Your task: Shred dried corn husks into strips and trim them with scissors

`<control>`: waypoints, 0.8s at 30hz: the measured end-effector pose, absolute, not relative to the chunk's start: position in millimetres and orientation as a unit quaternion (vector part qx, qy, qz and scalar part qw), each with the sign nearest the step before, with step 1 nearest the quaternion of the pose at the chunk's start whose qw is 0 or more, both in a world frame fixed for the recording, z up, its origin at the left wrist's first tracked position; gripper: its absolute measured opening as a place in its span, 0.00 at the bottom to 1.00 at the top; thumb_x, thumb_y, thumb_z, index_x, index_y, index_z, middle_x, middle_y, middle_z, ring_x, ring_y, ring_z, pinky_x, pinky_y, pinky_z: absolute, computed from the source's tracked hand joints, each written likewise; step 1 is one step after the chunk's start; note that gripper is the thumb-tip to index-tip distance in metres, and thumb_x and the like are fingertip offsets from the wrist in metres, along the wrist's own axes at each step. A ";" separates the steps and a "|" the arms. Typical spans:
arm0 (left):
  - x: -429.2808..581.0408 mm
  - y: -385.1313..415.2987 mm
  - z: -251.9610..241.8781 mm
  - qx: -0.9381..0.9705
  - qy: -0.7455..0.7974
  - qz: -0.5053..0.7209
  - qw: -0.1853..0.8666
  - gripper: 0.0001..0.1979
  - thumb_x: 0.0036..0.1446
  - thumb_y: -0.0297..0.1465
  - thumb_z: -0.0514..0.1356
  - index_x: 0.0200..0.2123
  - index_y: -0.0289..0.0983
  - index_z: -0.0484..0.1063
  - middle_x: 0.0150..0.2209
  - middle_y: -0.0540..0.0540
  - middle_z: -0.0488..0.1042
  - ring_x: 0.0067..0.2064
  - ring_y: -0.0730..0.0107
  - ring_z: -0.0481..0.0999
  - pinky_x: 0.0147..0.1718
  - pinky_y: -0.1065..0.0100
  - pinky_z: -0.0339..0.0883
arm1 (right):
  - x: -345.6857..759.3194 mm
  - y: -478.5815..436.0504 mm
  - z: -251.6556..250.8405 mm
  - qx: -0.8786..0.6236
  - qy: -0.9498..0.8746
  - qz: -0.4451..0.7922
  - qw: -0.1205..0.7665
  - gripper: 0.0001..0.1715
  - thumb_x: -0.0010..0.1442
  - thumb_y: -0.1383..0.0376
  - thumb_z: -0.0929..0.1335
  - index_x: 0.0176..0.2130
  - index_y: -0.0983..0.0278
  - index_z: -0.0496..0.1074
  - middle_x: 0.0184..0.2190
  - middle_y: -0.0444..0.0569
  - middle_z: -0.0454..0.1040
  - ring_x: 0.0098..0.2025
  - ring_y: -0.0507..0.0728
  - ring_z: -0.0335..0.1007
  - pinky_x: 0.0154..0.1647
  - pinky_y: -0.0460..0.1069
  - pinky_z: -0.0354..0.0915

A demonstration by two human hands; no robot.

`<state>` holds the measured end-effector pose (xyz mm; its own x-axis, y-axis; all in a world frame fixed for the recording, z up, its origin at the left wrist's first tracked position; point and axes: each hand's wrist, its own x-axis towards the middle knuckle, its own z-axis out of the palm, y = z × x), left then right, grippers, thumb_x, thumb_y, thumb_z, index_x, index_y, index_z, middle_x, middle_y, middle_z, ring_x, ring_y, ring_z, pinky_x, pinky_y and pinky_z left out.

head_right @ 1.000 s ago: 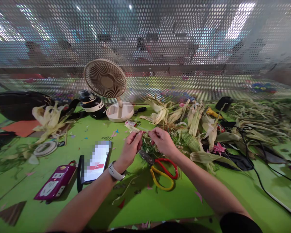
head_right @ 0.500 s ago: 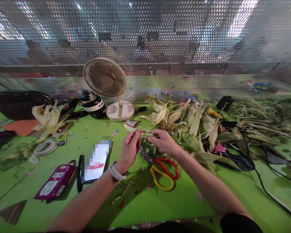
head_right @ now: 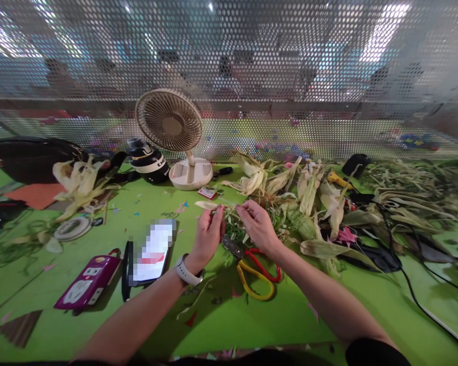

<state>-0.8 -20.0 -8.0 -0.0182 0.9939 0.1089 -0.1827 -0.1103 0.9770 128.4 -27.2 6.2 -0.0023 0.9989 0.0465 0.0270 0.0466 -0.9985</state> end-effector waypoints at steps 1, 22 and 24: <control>-1.2 -19.4 -7.5 0.479 0.420 0.566 0.524 0.17 0.55 0.45 0.58 0.29 0.38 0.62 0.18 0.59 0.54 0.17 0.81 0.52 0.16 0.75 0.47 | 129.1 -26.8 6.8 -0.491 -0.523 0.479 0.505 0.21 0.55 0.47 0.67 0.28 0.62 0.63 0.14 0.34 0.51 0.15 0.45 0.43 0.14 0.44 0.41; -6.8 -16.4 7.4 0.451 0.399 0.541 0.587 0.15 0.55 0.43 0.60 0.36 0.37 0.67 0.15 0.60 0.52 0.14 0.82 0.48 0.12 0.76 0.41 | 142.4 -21.5 9.7 -0.464 -0.731 0.333 0.374 0.15 0.60 0.58 0.65 0.38 0.66 0.76 0.33 0.47 0.77 0.35 0.55 0.70 0.37 0.47 0.63; -7.6 -16.3 10.3 0.440 0.401 0.538 0.597 0.15 0.53 0.43 0.61 0.37 0.37 0.68 0.15 0.60 0.52 0.14 0.83 0.49 0.12 0.76 0.41 | 142.6 -21.9 10.4 -0.456 -0.747 0.324 0.360 0.15 0.60 0.58 0.65 0.38 0.66 0.75 0.32 0.47 0.76 0.34 0.54 0.69 0.36 0.46 0.63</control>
<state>-7.6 -16.3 10.3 0.0984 0.9951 -0.0056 -0.2892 0.0340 0.9567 142.6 -21.9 10.4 -0.3244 0.9143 0.2425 0.4484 0.3743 -0.8117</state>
